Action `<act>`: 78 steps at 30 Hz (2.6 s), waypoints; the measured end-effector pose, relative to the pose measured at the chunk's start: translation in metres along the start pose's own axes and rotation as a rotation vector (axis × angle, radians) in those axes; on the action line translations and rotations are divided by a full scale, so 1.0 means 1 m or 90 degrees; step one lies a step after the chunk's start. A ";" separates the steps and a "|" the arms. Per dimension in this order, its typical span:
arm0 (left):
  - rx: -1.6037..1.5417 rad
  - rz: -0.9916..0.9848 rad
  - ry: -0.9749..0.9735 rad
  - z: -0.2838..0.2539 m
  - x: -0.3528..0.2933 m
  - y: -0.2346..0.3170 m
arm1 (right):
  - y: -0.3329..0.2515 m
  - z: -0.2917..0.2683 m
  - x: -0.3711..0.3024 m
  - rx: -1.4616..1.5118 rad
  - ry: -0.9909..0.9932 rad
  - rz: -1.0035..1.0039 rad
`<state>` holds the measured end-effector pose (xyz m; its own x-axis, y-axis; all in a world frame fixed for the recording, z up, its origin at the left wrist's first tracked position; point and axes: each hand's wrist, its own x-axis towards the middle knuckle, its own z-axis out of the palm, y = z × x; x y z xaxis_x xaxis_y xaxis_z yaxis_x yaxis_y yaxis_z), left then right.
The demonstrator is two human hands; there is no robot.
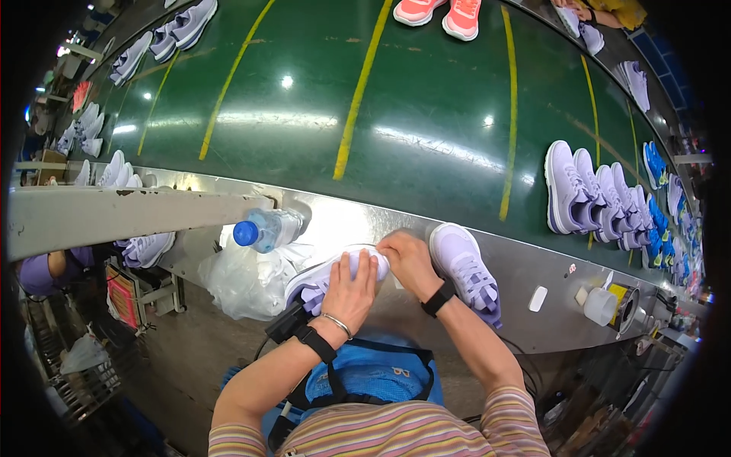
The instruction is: The recorder is cleaning the soles and sides of newly manufactured shoes using a cloth and a cleaning agent on a production line.
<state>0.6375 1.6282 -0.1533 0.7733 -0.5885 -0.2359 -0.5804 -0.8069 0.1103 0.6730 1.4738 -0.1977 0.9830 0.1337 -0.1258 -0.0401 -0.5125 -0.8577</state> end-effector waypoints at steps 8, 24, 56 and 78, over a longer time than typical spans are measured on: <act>0.000 -0.007 -0.002 0.001 0.001 -0.001 | -0.005 -0.003 -0.035 0.224 0.097 0.208; 0.000 -0.010 -0.017 -0.001 0.001 -0.003 | 0.005 -0.012 -0.004 0.239 -0.124 0.319; 0.001 -0.010 -0.023 0.002 0.000 -0.008 | -0.003 0.009 -0.013 0.289 0.031 0.313; -0.122 -0.077 0.003 0.014 0.004 -0.035 | -0.025 0.050 -0.071 0.268 0.166 0.208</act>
<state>0.6570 1.6547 -0.1718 0.8356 -0.4872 -0.2539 -0.4251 -0.8661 0.2628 0.5948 1.5196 -0.1923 0.9169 -0.2146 -0.3364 -0.3639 -0.1038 -0.9256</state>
